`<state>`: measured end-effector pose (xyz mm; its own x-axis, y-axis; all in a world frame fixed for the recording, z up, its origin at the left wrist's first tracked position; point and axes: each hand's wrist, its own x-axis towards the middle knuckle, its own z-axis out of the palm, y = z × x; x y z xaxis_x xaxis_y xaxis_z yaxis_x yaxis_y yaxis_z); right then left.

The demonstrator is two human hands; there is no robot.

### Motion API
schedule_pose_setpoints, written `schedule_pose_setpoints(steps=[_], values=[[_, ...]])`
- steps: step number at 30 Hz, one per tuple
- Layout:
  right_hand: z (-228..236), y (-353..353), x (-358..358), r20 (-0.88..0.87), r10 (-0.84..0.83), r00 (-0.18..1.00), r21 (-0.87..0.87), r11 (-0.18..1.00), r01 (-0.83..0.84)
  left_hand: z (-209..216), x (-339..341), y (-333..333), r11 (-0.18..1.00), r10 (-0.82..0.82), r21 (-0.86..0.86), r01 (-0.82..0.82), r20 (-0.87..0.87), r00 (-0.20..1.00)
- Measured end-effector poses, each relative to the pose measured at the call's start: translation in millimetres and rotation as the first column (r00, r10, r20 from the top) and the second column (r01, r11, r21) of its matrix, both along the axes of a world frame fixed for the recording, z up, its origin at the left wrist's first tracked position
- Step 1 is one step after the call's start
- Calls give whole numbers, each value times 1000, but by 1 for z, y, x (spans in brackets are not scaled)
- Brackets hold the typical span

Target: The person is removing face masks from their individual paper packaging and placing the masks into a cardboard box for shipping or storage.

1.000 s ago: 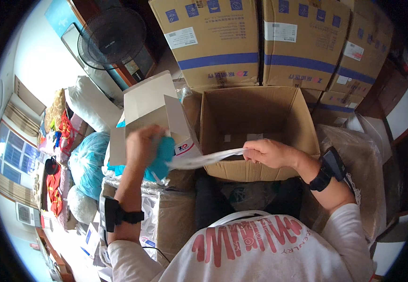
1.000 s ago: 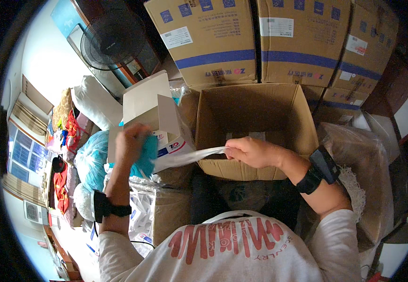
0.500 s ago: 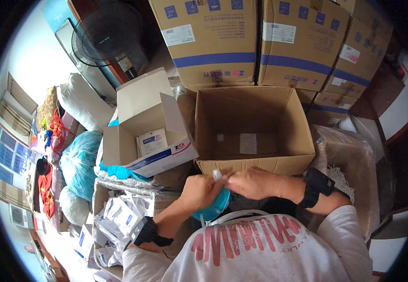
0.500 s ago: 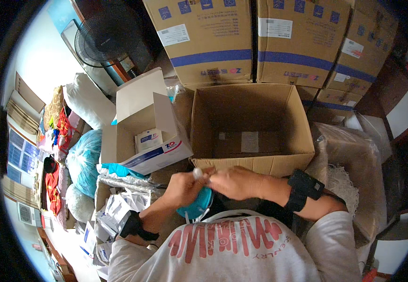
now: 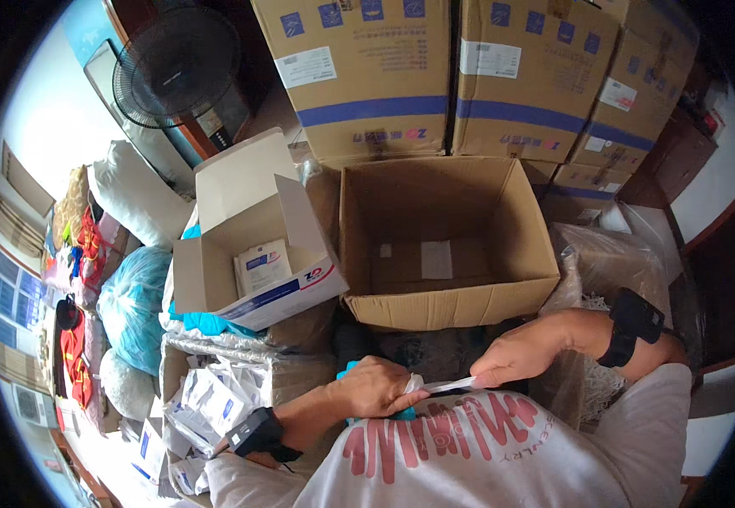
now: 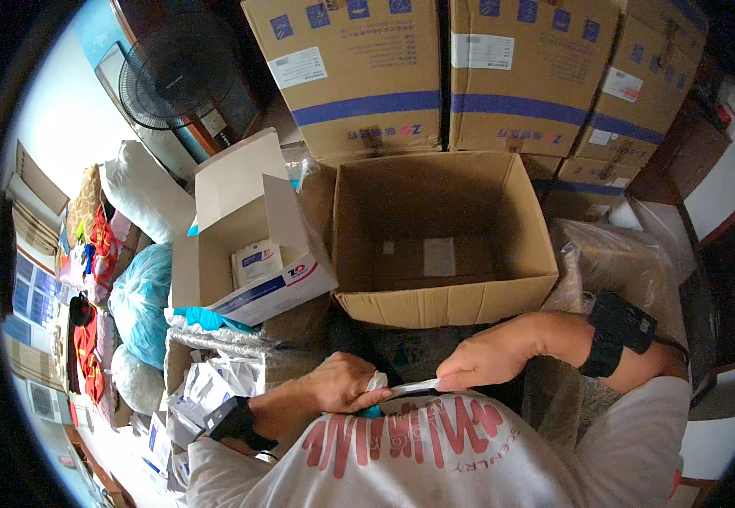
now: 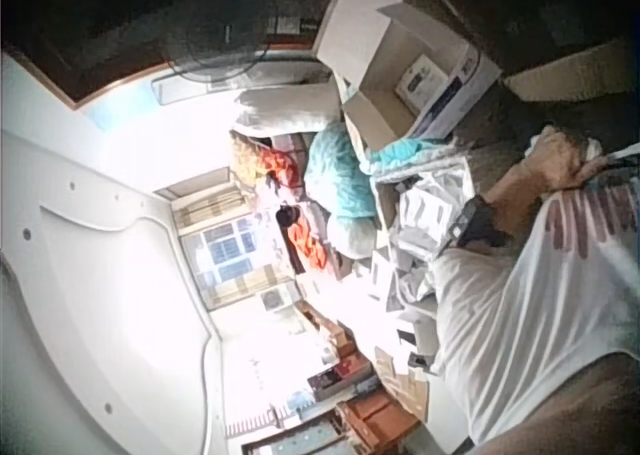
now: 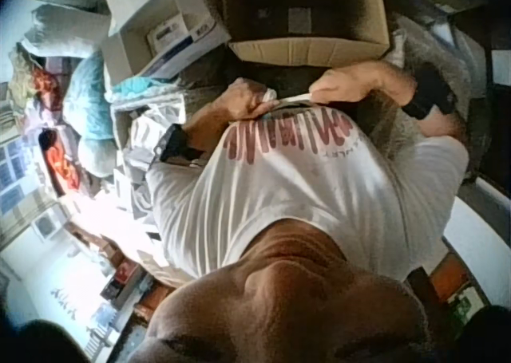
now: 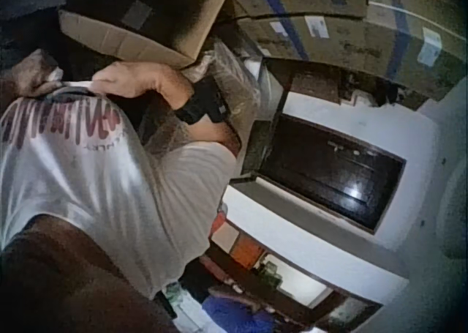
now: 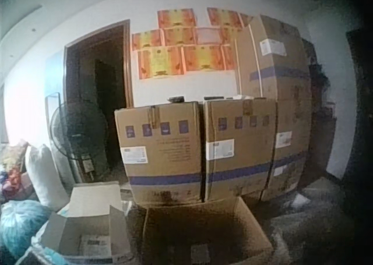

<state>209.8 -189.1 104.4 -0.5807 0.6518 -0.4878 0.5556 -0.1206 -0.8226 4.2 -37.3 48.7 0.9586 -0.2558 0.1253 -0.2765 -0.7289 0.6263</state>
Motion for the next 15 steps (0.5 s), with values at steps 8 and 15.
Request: schedule_pose_setpoints(steps=[8,15], values=[[6,-7,7,-68,-59,996,16,998,61,28,13,7,987,-20,159,6,84,996],[-24,15,-17,-254,-364,896,-240,921,306,14,23,4,998,56,13,-55,-30,998]])
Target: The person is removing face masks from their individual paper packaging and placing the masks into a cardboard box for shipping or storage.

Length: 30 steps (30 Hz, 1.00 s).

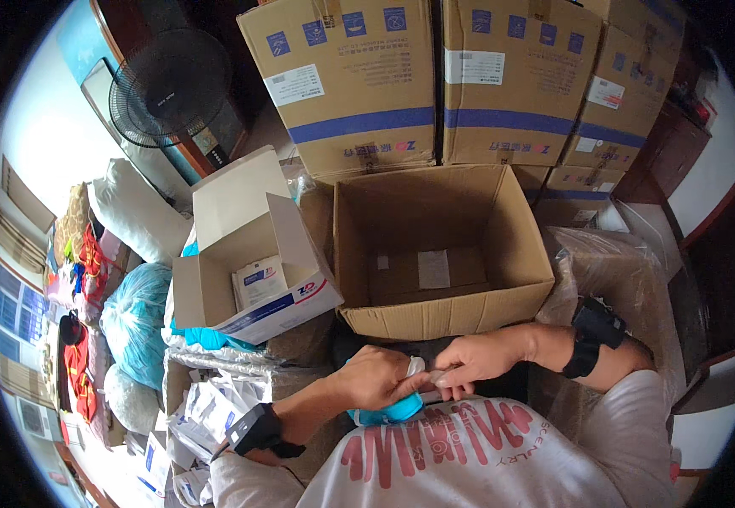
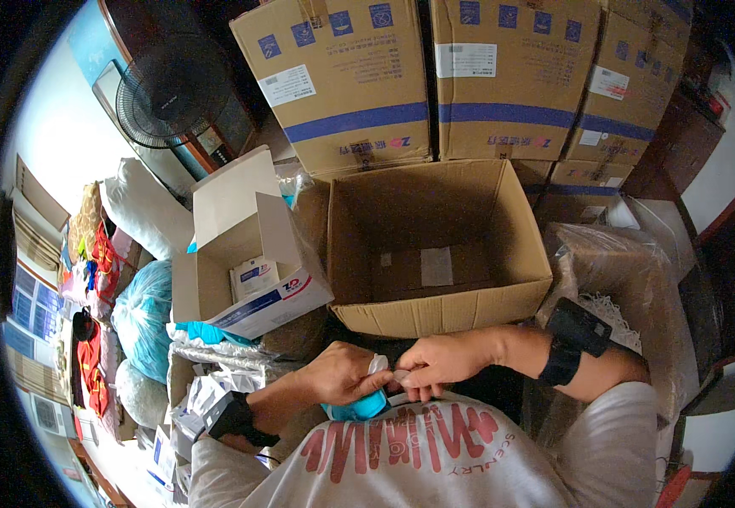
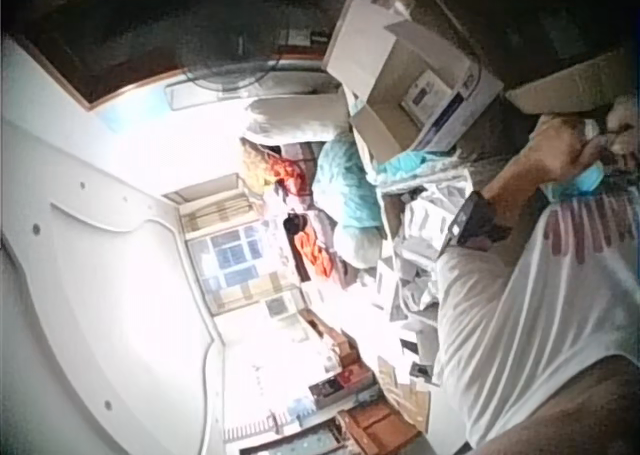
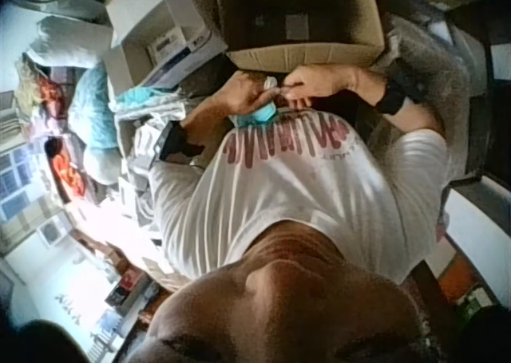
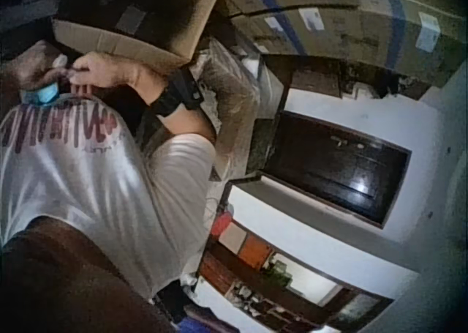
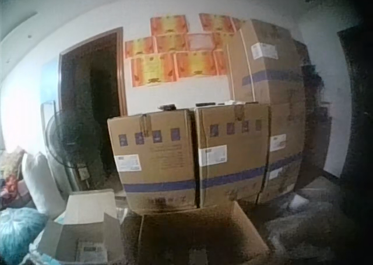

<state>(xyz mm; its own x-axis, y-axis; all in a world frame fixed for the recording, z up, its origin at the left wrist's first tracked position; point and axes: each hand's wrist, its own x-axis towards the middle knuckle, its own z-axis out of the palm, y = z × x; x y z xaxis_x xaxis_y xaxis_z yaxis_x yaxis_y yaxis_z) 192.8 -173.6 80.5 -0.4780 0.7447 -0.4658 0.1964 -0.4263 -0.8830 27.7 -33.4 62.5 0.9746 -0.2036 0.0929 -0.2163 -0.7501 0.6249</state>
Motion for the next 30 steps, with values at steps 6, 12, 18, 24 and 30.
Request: schedule_pose_setpoints(steps=[6,12,18,24,30], values=[[-14,-1,-5,-21,4,1000,-31,1000,-4,-15,-3,-1,998,26,-60,-26,-4,1000],[8,-28,21,250,216,944,143,956,-257,-15,-15,-16,989,-74,-130,76,20,997],[-13,-93,102,280,-11,960,-43,999,24,-34,-58,39,966,124,233,-110,-47,991],[-8,-72,116,32,-742,670,-84,666,742,24,-16,85,538,717,-517,-666,-135,684],[-73,10,78,-390,-706,591,70,617,784,85,42,80,375,680,-779,-502,-136,720]])
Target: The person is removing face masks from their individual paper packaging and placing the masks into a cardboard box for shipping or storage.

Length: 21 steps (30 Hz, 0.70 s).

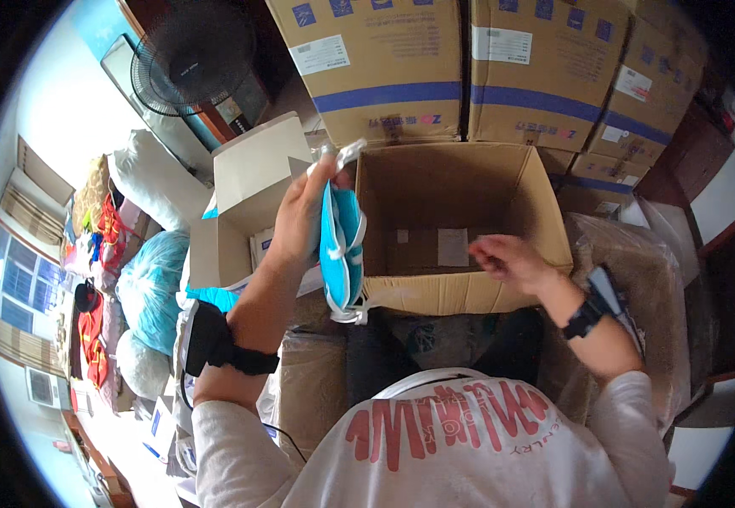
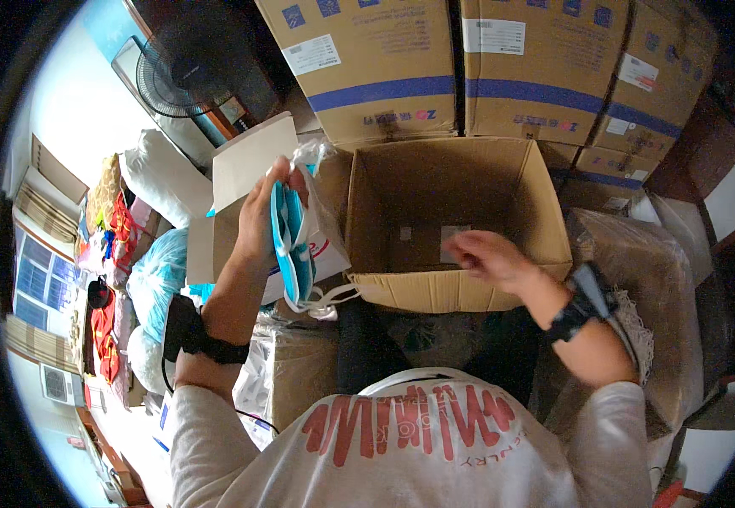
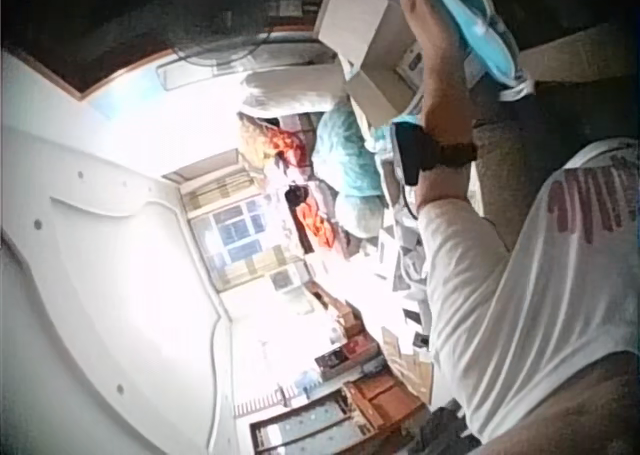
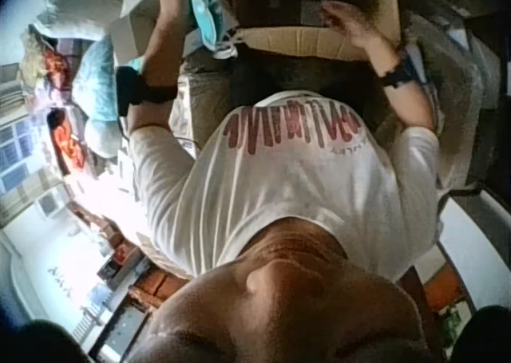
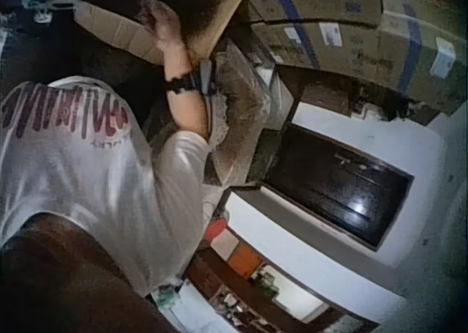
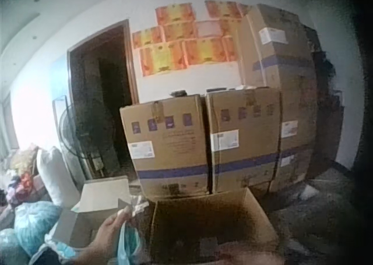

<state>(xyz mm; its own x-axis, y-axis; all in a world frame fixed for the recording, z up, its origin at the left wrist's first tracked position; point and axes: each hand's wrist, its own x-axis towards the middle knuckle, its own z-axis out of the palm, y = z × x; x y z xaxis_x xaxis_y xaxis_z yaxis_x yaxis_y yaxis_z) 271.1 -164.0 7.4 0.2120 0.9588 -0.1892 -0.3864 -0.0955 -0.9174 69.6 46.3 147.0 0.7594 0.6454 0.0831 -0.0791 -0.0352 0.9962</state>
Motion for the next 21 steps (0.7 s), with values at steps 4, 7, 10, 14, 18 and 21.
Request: schedule_pose_setpoints(steps=[4,7,10,14,18,21], values=[[5,43,-40,-18,144,989,70,987,-142,18,16,4,990,-39,139,36,16,999],[-3,50,-61,-244,293,924,79,956,-282,31,32,-7,1000,-15,3,15,72,997],[-3,46,-74,-302,413,859,86,909,-407,42,40,-13,996,57,73,-60,44,997],[-4,39,-81,-451,413,791,160,909,-384,45,44,-9,994,84,68,-86,32,996],[6,32,-81,-270,475,838,231,876,-422,43,44,-2,994,94,52,-95,32,995],[4,29,-80,-230,508,830,229,857,-461,42,46,4,988,128,79,-132,56,990]])
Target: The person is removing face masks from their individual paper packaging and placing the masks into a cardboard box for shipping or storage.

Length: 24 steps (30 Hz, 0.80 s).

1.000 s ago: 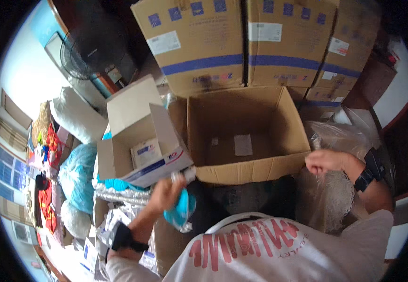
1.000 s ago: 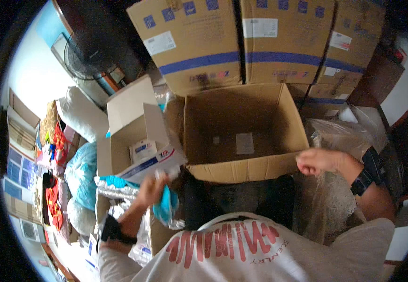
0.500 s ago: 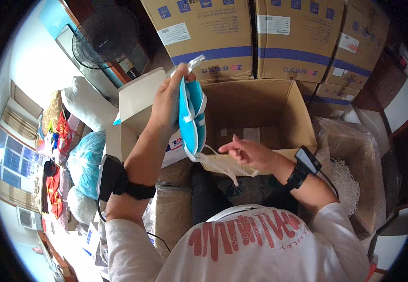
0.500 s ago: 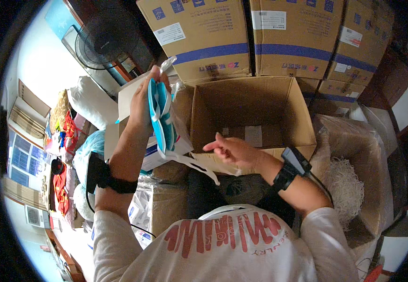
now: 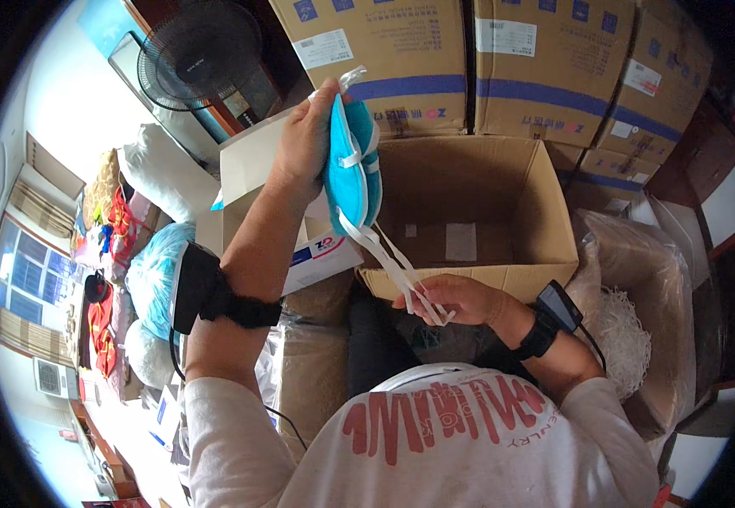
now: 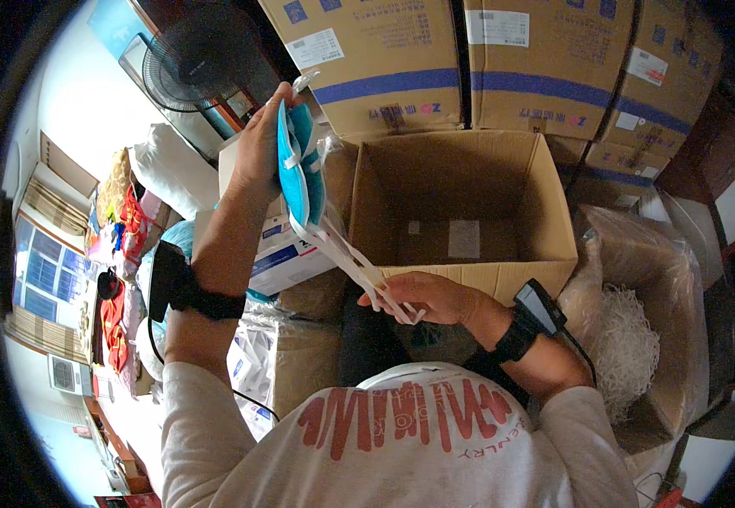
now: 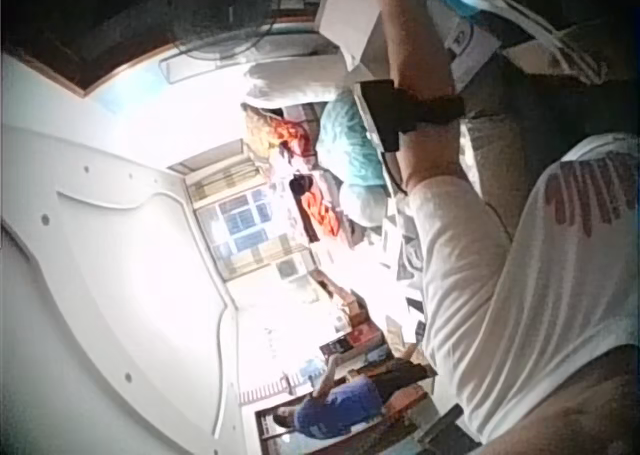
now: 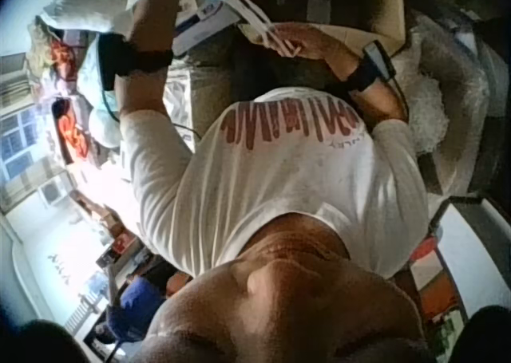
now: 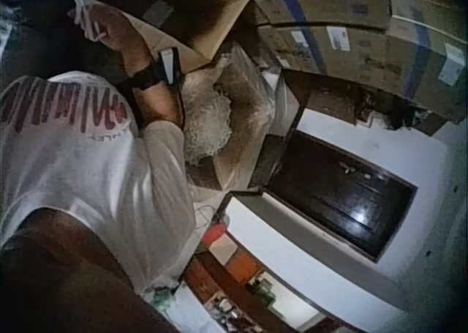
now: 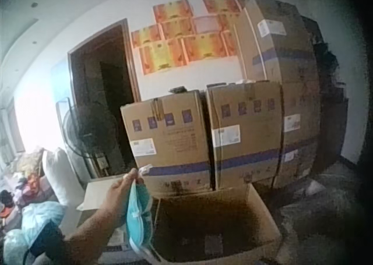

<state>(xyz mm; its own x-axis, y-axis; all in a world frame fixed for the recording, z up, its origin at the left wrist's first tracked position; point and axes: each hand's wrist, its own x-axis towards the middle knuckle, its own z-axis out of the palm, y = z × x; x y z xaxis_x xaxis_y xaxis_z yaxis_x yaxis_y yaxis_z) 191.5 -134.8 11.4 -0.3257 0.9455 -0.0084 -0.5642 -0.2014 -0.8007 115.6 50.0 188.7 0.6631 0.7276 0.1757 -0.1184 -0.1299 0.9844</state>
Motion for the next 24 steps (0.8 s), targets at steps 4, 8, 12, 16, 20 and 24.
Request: schedule_pose_setpoints(steps=[4,8,12,16,20,24], values=[[-11,3,0,63,53,997,-99,994,-47,2,-2,2,998,32,-53,-31,18,999],[-22,6,-8,-75,-76,994,-193,979,60,2,-3,-2,998,52,-34,-52,8,999],[-20,5,-10,-90,-82,993,-384,923,42,-3,-3,8,1000,-11,21,11,-4,1000],[-34,5,-2,-169,120,978,-339,925,-172,0,-4,5,999,41,35,-40,-50,998],[-34,1,-2,-125,136,983,-270,949,-166,-8,-8,23,999,25,45,-22,-51,998],[-24,-2,0,-105,-58,993,-281,959,26,-4,-13,17,995,60,-76,-57,33,998]])
